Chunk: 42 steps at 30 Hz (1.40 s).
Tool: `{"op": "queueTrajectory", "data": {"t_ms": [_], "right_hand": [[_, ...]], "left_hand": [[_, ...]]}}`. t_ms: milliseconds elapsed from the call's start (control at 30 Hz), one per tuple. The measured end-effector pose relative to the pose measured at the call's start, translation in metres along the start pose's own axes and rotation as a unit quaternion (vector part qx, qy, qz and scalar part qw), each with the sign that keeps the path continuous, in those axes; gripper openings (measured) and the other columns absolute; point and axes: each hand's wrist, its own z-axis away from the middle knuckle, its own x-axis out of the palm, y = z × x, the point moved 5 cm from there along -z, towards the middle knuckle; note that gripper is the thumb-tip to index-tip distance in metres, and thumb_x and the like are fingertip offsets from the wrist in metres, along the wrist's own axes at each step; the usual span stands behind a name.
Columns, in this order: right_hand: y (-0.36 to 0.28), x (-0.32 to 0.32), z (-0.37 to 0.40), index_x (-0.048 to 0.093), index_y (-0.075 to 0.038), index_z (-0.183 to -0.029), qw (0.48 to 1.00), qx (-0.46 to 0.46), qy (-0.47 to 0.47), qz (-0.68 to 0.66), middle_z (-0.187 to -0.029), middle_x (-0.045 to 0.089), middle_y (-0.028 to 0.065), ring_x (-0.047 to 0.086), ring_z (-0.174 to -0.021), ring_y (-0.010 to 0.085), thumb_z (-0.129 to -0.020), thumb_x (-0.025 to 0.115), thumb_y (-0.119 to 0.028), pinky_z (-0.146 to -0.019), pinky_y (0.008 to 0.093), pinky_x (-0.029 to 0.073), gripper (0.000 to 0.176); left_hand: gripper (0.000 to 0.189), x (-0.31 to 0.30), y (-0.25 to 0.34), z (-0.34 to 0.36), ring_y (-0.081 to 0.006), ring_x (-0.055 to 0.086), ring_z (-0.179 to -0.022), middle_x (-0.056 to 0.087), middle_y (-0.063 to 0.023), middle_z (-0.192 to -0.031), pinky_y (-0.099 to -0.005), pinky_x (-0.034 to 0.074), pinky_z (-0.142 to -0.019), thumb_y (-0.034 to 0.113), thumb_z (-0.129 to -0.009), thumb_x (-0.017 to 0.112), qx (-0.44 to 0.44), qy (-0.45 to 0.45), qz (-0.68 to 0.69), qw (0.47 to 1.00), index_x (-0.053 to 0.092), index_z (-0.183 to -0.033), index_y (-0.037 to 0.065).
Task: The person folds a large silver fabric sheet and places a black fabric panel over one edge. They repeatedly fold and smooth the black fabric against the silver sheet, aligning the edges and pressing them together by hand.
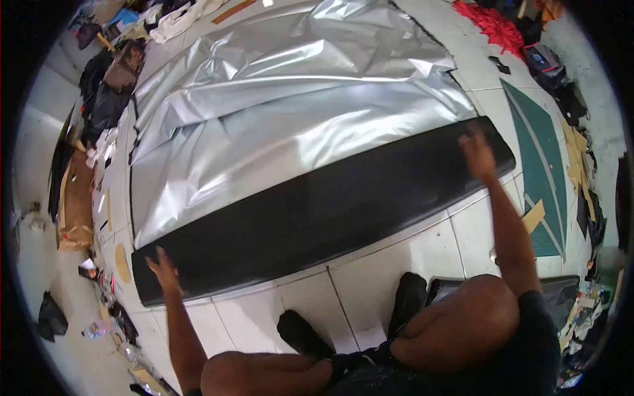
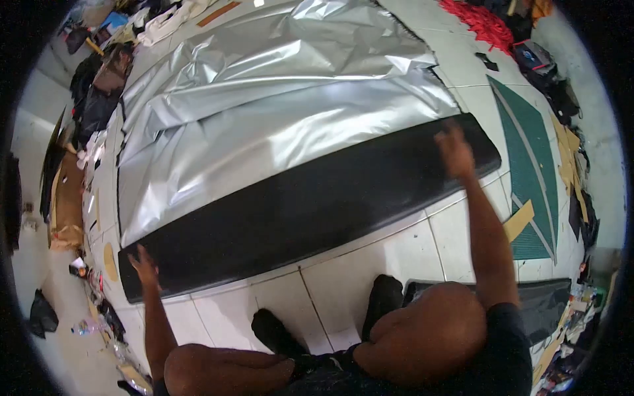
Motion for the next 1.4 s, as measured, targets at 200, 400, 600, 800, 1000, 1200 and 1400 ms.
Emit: {"op": "queueTrajectory", "data": {"t_ms": [200, 400, 600, 800, 1000, 1200, 1400], "right_hand": [[-0.102, 0.03, 0.147, 0.046, -0.011, -0.129, 0.969, -0.233, -0.037, 0.078, -0.13, 0.045, 0.0191, 0.042, -0.121, 0.0383, -0.078, 0.066, -0.045, -0.101, 0.0503, 0.031, 0.065], [-0.087, 0.075, 0.138, 0.035, -0.015, -0.139, 0.968, -0.193, -0.083, 0.134, -0.144, 0.028, 0.0158, 0.021, -0.137, 0.0365, -0.088, 0.048, -0.054, -0.11, 0.0527, 0.018, 0.066], [-0.097, 0.088, 0.106, 0.031, -0.014, -0.142, 0.966, -0.196, -0.1, 0.134, -0.148, 0.024, 0.0162, 0.018, -0.138, 0.0367, -0.089, 0.038, -0.06, -0.112, 0.0498, 0.015, 0.07], [-0.088, 0.112, 0.094, 0.031, -0.014, -0.142, 0.961, -0.186, -0.154, 0.138, -0.149, 0.023, 0.0168, 0.016, -0.139, 0.0359, -0.09, 0.034, -0.063, -0.113, 0.0485, 0.013, 0.072], [-0.096, 0.093, 0.09, 0.039, -0.01, -0.135, 0.969, -0.192, -0.106, 0.115, -0.141, 0.035, 0.0191, 0.03, -0.133, 0.0352, -0.09, 0.041, -0.059, -0.108, 0.0477, 0.024, 0.067], [-0.03, 0.071, 0.11, 0.049, -0.005, -0.109, 0.962, 0.268, -0.039, -0.031, -0.078, 0.064, 0.0145, 0.065, -0.075, 0.0269, -0.087, 0.058, -0.046, -0.066, 0.0404, 0.05, 0.047], [0.048, 0.132, 0.076, 0.06, -0.009, -0.102, 0.789, 0.359, -0.066, -0.493, -0.068, 0.055, 0.0009, 0.049, -0.052, 0.011, -0.087, 0.057, -0.038, -0.046, 0.0249, 0.041, 0.033]], "left_hand": [[0.074, 0.047, -0.04, 0.167, -0.0372, 0.015, -0.139, 0.021, -0.0168, -0.149, -0.0592, 0.007, -0.109, 0.052, -0.087, 0.053, 0.319, -0.118, -0.473, 0.812, 0.029, -0.143, 0.01], [0.071, 0.071, -0.059, 0.143, -0.0385, 0.011, -0.14, 0.015, -0.0163, -0.151, -0.0576, 0.008, -0.11, 0.053, -0.09, 0.044, 0.28, -0.142, -0.508, 0.802, 0.026, -0.144, 0.011], [0.067, 0.096, -0.044, 0.108, -0.0391, 0.012, -0.139, 0.014, -0.0183, -0.151, -0.0576, 0.008, -0.11, 0.054, -0.093, 0.035, 0.306, -0.135, -0.519, 0.787, 0.024, -0.145, 0.012], [0.069, 0.119, -0.048, 0.082, -0.0397, 0.01, -0.139, 0.01, -0.0195, -0.152, -0.0569, 0.007, -0.11, 0.056, -0.093, 0.033, 0.26, -0.207, -0.512, 0.792, 0.024, -0.145, 0.011], [0.068, 0.119, -0.052, 0.083, -0.0404, 0.015, -0.137, 0.015, -0.021, -0.149, -0.0553, 0.011, -0.11, 0.055, -0.093, 0.035, 0.29, -0.176, -0.514, 0.788, 0.028, -0.143, 0.009], [0.065, 0.041, -0.081, 0.057, -0.0322, 0.051, -0.105, 0.049, -0.0173, -0.119, -0.0456, 0.045, -0.086, 0.049, -0.086, 0.058, -0.017, 0.151, -0.337, 0.929, 0.042, -0.132, 0.006], [0.036, 0.025, -0.119, 0.011, -0.0183, 0.049, -0.081, 0.056, -0.0003, -0.108, -0.033, 0.048, -0.074, 0.026, -0.084, 0.064, -0.315, -0.003, 0.259, 0.913, 0.056, -0.118, 0.02]]}}
